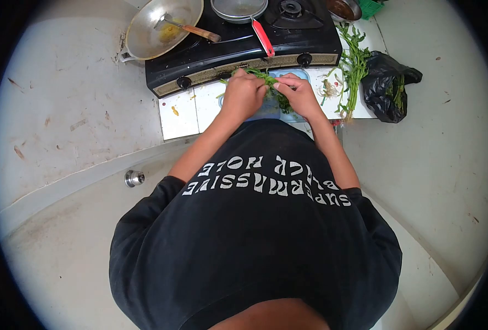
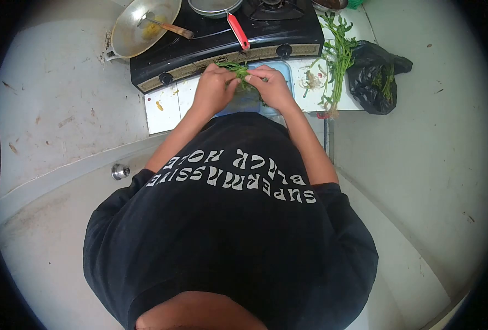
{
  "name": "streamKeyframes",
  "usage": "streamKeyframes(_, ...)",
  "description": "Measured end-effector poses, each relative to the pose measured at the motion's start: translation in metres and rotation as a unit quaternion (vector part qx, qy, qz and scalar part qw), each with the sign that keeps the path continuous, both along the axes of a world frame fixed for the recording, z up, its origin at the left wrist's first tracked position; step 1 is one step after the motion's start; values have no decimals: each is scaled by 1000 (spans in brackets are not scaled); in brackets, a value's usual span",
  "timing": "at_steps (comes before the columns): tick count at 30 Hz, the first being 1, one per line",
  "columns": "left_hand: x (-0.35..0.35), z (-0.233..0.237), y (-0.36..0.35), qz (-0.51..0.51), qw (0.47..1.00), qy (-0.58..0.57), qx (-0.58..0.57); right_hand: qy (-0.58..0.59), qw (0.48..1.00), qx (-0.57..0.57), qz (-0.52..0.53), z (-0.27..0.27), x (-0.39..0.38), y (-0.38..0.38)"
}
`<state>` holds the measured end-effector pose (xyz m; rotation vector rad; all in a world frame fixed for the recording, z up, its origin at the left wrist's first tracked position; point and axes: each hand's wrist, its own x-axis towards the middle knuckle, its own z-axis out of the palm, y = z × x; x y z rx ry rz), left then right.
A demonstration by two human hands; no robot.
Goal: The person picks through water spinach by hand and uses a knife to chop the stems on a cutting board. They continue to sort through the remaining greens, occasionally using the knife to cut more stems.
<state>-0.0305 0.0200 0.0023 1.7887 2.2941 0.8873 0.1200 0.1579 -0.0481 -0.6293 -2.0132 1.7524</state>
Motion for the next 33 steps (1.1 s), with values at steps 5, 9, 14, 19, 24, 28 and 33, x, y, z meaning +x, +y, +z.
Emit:
streamKeyframes(5,-5,-10,2,3,1000,-24,-1,-25,997,-44,-53,-12,-19,-10)
streamKeyframes(9,-7,-15,-2,1,999,-48,3,-18,994,-28,-102,-16,-30,-20)
streamKeyframes(14,-16,-20,-8,9,995,-88,37,-27,976,-189,-105,-7,-37,-23)
streamKeyframes(19,-22,-27,-12,22,990,-130,52,-14,971,-219,-97,-5,-36,-24)
streamKeyframes(24,-23,-25,-13,41,982,-175,53,-31,982,-177,-64,-4,-32,-23)
streamKeyframes(28,-24,-25,-14,39,981,-182,51,5,993,-107,-47,-13,-29,-17)
streamKeyframes(33,-27,-24,-16,12,985,-164,57,56,996,-55,-48,-1,-27,-19)
